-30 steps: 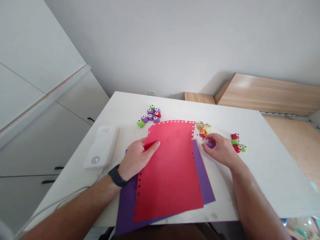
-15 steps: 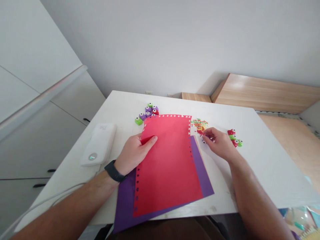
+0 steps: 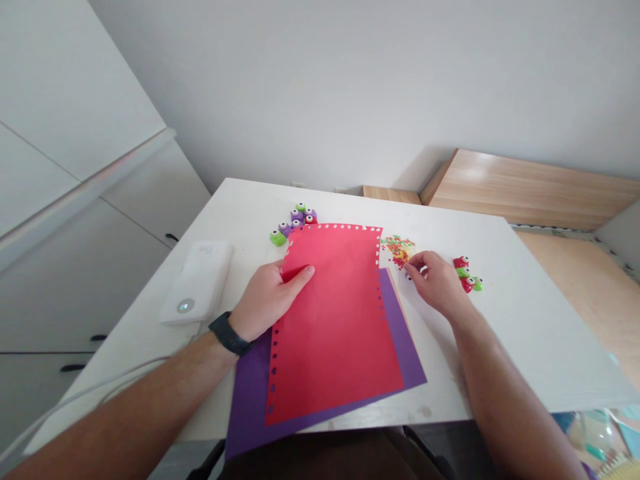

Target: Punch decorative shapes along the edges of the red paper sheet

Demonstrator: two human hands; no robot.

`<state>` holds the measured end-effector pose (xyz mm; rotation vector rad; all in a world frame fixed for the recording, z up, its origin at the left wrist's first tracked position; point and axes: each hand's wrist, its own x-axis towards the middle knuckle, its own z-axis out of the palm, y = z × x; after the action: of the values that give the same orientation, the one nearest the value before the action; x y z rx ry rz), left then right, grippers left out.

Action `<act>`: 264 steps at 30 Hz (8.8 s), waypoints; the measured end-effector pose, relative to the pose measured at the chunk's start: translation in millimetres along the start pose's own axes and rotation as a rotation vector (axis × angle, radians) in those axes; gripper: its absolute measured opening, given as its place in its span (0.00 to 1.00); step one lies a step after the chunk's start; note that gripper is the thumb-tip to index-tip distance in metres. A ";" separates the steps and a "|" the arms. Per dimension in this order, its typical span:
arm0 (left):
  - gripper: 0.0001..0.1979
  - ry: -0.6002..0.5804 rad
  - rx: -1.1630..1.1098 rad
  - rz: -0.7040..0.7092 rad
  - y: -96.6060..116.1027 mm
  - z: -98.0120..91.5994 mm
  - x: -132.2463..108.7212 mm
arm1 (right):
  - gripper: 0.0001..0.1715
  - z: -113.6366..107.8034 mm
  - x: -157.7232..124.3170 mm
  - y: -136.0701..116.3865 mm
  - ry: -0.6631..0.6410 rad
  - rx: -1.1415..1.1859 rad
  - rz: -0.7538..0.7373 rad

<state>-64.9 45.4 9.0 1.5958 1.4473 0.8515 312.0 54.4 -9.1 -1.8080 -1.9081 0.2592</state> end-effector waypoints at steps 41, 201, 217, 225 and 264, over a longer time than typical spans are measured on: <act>0.22 -0.032 0.065 -0.048 13.4 -3.3 -3.3 | 0.12 -25.4 3.2 -12.8 0.062 -0.137 0.132; 0.22 -0.025 0.063 -0.028 18.5 -0.5 -3.1 | 0.18 1.4 25.9 22.0 0.343 -0.278 -0.096; 0.15 -0.115 0.119 -0.040 20.2 1.8 -2.7 | 0.15 54.6 96.3 -147.0 -0.086 -0.095 -0.338; 0.14 -0.142 0.113 0.000 13.0 3.7 1.0 | 0.18 101.4 127.7 -172.5 -0.193 -0.119 -0.299; 0.24 0.000 -0.003 0.058 8.7 -4.6 1.8 | 0.17 -3.5 -16.7 -45.6 -0.378 1.006 0.192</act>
<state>-64.8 47.5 18.7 1.6424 1.4058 0.8865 273.5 32.8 11.3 -1.2563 -1.3609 1.4154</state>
